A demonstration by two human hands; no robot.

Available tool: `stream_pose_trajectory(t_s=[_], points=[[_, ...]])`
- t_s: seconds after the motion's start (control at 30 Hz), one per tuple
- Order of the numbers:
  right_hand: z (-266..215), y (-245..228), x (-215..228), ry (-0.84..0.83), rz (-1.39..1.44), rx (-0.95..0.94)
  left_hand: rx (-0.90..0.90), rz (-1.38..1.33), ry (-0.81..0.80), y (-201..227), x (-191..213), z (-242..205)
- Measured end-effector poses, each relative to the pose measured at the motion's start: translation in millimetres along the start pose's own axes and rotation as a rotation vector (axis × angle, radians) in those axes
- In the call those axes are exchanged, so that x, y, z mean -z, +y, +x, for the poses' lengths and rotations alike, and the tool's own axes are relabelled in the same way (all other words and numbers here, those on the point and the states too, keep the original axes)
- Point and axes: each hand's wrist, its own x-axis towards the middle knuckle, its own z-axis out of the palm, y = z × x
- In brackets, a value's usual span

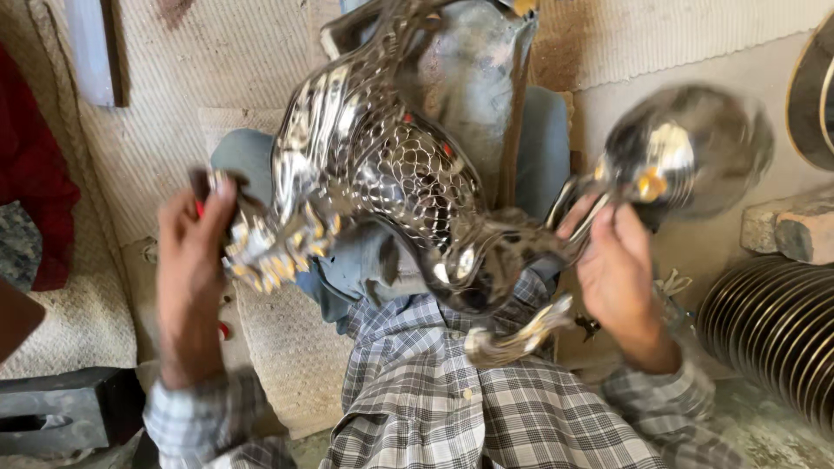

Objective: The person engraves a silver-colored metal object shaped like a horse using a red-handled chisel and a wooden mallet. They repeatedly strike the chisel to create a patterned texture on the object's surface, occasionally repositioning the object on their lap.

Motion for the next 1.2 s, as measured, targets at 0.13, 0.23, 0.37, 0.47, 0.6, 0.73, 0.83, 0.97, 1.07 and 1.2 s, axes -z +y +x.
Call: stream_pose_trajectory(t_s=[0.13,0.23,0.37,0.47,0.6,0.73,0.83,0.97,1.07,1.2], points=[[47,-47,-2,-0.037,-0.336,-0.039,0.059,-0.198,-0.042,-38,-23,-74],[95,-77,-12,-0.227,-0.611,0.097,0.358,-0.173,-0.069,-68,-51,-126],[158,-96,-36,-0.529,-0.817,0.292,0.318,0.102,-0.46,-99,-89,-177],[190,-95,-68,-0.644,-0.992,0.302,0.139,-0.288,-0.691,-110,-129,-194],[217,-69,-122,-0.771,-1.294,0.48,0.152,0.026,-0.928,-111,-179,-183],[228,-18,-168,-0.824,-1.271,0.459,0.214,0.149,-1.04,-91,-206,-184],[224,12,-181,-0.891,-1.351,0.46,0.174,0.16,-1.1,-75,-217,-182],[221,23,-190,-0.85,-1.254,0.642,0.181,0.169,-1.106,-68,-233,-166],[216,24,-187,-0.809,-1.284,0.871,0.004,0.18,-1.123,-66,-237,-163],[202,5,-167,-0.762,-1.301,1.017,-0.044,0.293,-1.183,-50,-228,-159]])
